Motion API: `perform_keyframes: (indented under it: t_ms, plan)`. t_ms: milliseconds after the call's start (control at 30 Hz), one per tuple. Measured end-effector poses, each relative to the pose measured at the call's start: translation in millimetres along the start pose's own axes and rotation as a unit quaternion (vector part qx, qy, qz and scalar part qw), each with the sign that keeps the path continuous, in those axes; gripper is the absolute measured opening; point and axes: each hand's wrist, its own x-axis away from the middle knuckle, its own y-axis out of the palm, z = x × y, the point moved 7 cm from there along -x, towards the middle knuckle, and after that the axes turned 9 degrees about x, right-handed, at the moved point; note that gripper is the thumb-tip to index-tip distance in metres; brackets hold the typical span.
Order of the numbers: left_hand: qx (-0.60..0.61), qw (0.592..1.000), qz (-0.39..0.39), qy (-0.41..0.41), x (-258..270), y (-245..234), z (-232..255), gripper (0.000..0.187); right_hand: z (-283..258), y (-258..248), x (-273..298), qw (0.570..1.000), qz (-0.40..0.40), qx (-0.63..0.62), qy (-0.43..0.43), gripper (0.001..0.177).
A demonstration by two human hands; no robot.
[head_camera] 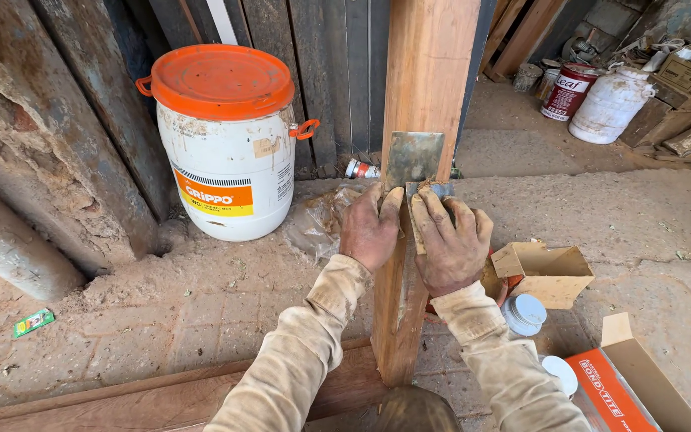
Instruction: The person kneels and applies a brown paste to a wooden frame using a putty knife and a sanding block. They spread the filler into gaps and smooth the surface, repeatedly dipping the block into the paste and working along the vertical and horizontal members of the frame.
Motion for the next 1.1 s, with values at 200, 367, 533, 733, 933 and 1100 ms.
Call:
perform_keyframes:
  t_ms: [200, 367, 533, 733, 933, 1100]
  plan:
    - [0.009, 1.0, -0.004, 0.006, 0.7, 1.9, 0.5, 0.027, 13.7, -4.8, -29.6, 1.0, 0.016, 0.021, -0.015, 0.059]
    - [0.09, 0.989, -0.03, -0.11, 12.9, 4.9, -8.4, 0.025, 36.7, -23.8, -44.1, 0.996, 0.082, 0.001, 0.022, 0.046]
    - [0.255, 0.965, 0.032, -0.055, 26.6, -21.2, 6.5, 0.033, 47.9, -44.8, -13.4, 0.984, 0.096, -0.072, 0.132, 0.039]
    - [0.173, 0.979, -0.008, 0.106, 46.9, -34.0, 54.7, 0.041, 60.3, -21.0, 41.0, 0.981, 0.03, -0.077, 0.173, 0.044]
    - [0.169, 0.973, 0.107, 0.118, 32.3, -29.7, 15.4, 0.047, 68.5, -7.6, 75.9, 0.973, -0.031, -0.074, 0.216, 0.047]
    - [0.366, 0.925, 0.102, -0.026, 1.5, -8.0, 1.6, 0.056, 54.2, -28.3, 65.5, 0.978, -0.011, -0.102, 0.181, 0.047]
